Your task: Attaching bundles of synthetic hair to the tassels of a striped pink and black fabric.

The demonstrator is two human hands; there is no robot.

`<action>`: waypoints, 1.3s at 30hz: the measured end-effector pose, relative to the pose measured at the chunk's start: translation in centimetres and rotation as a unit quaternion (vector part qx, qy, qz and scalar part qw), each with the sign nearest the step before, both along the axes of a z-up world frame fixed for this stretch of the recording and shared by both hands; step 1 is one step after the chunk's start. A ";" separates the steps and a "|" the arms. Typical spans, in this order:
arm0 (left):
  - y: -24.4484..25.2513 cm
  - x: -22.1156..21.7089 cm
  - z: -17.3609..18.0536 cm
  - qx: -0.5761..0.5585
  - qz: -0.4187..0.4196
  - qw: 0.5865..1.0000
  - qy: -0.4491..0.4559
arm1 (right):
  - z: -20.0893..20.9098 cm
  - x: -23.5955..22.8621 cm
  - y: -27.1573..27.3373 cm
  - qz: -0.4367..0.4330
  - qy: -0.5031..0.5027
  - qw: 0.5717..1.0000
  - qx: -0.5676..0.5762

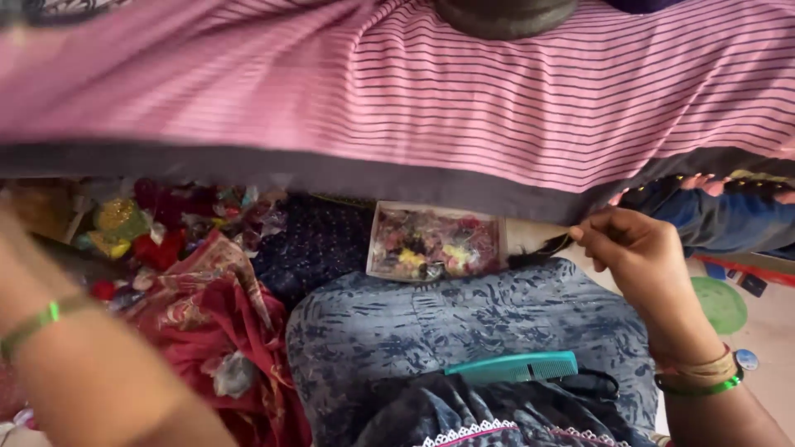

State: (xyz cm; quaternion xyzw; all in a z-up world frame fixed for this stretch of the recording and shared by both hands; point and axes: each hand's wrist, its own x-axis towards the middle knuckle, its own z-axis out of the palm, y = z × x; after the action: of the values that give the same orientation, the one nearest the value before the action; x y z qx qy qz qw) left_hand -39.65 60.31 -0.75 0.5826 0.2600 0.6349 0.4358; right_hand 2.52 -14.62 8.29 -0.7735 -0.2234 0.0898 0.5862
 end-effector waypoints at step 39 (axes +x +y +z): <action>-58.1 35.8 6.8 0.069 -0.431 0.878 0.196 | -1.9 2.6 -1.3 0.052 -0.036 0.998 0.019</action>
State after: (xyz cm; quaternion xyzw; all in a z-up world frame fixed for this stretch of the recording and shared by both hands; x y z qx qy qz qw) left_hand -3.90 2.26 6.04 0.7778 0.0191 0.2740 0.5654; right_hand 5.11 -15.93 6.40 -0.7522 -0.2863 0.0881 0.5869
